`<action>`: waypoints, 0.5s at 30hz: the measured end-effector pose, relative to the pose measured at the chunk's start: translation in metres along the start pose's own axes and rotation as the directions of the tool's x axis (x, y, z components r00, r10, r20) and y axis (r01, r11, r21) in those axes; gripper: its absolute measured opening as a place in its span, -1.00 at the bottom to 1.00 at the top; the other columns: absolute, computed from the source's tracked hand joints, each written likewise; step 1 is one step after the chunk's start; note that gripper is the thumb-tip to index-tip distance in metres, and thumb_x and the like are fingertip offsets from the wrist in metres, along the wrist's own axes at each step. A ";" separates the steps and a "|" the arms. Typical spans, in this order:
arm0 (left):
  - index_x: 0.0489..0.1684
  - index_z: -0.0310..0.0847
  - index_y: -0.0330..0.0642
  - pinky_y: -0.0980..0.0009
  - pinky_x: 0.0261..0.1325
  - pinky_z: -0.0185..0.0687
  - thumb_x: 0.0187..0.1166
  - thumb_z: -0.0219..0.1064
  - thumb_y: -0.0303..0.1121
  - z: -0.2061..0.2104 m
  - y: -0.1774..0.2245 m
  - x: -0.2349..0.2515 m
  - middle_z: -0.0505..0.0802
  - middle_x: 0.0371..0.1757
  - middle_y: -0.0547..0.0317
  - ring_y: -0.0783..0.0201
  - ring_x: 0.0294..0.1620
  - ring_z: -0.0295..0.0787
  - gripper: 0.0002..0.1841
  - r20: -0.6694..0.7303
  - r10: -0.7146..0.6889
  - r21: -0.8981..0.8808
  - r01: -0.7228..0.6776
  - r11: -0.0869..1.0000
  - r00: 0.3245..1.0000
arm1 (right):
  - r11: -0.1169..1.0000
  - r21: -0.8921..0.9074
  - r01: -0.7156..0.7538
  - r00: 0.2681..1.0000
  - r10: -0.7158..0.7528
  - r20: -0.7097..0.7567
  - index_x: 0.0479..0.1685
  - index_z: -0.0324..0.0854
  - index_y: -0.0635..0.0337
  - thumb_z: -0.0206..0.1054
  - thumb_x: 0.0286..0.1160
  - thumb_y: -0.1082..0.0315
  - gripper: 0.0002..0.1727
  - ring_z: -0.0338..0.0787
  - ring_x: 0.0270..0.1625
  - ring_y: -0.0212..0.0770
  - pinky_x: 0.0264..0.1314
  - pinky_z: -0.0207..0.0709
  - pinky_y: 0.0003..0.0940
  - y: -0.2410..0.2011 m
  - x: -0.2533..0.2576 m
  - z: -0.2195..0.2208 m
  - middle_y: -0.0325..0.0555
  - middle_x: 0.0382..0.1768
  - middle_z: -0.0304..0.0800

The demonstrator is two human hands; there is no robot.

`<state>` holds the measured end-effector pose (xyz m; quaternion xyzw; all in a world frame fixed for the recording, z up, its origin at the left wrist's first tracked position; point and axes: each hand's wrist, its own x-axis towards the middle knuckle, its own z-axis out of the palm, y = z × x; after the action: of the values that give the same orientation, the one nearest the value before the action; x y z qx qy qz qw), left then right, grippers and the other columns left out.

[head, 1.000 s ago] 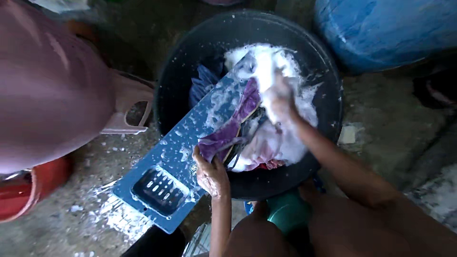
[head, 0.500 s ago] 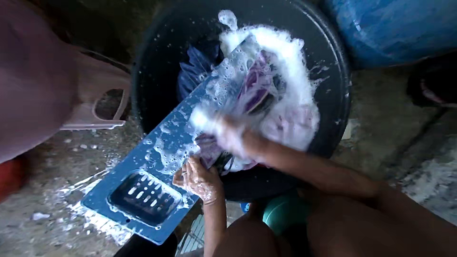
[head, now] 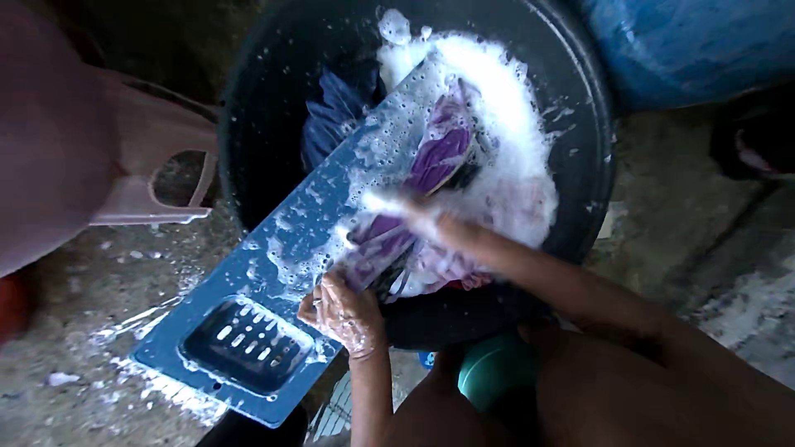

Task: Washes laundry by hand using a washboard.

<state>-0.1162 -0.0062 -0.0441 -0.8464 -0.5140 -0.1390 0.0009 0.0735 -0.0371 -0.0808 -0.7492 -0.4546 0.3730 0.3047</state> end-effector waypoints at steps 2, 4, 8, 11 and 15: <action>0.14 0.68 -0.47 -0.25 0.26 0.39 0.36 0.30 -0.55 -0.007 0.002 0.001 0.86 -0.11 -0.36 -0.34 -0.04 0.80 -0.64 0.047 -0.018 -0.012 0.019 1.000 0.999 | 0.944 -0.234 -0.232 0.968 0.201 -0.147 0.61 0.47 0.23 0.17 0.77 0.23 -0.50 0.82 0.24 0.22 0.37 0.61 0.15 0.052 0.011 -0.068 0.30 0.20 0.80; 0.40 0.54 -0.45 -0.42 0.23 0.35 0.27 0.30 -0.61 -0.017 0.009 0.013 0.74 0.21 -0.52 -0.56 0.21 0.65 -0.44 0.126 0.037 -0.072 -0.028 0.997 0.991 | 0.869 -0.249 -0.426 0.900 0.380 -0.214 0.76 0.22 0.28 0.06 0.85 0.21 -0.41 0.74 0.32 0.45 0.42 0.51 0.33 0.076 0.025 -0.125 0.47 0.27 0.71; 0.65 0.46 -0.19 -0.57 0.37 0.18 0.26 0.37 -0.59 -0.020 0.032 0.035 0.56 0.61 -0.34 -0.59 0.52 0.43 -0.25 0.317 0.387 -0.248 -0.318 0.915 0.866 | 0.922 0.134 -0.364 0.825 0.386 -0.414 0.56 0.41 0.24 0.08 0.80 0.09 -0.48 0.82 0.17 0.14 0.26 0.63 0.19 0.077 0.024 -0.125 0.25 0.17 0.78; 0.25 0.77 -0.14 -0.49 0.23 0.27 0.22 0.39 -0.44 -0.005 0.027 0.047 0.84 0.08 -0.18 -0.43 0.22 0.64 -0.51 0.338 0.523 -0.286 -0.444 0.849 0.782 | 0.835 0.499 -0.231 0.814 0.447 -0.372 0.54 0.40 0.23 0.09 0.80 0.18 -0.54 0.83 0.00 -0.12 0.03 0.77 -0.10 0.069 0.025 -0.098 0.14 0.14 0.73; -0.38 0.85 -0.12 -0.45 0.26 0.31 0.49 0.22 -0.34 -0.058 -0.026 0.044 0.90 -0.17 -0.07 -0.34 0.05 0.73 -0.76 0.318 0.467 -0.220 -0.415 0.883 0.825 | 0.735 0.669 -0.111 0.826 0.442 -0.349 0.58 0.34 0.26 0.05 0.73 0.24 -0.50 0.74 0.14 -0.22 0.11 0.71 -0.26 0.085 0.026 -0.100 0.10 0.27 0.64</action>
<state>-0.1337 0.0363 0.0188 -0.9510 -0.2840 -0.0129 -0.1214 0.2036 -0.0596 -0.1026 -0.7351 -0.0927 0.3434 0.5771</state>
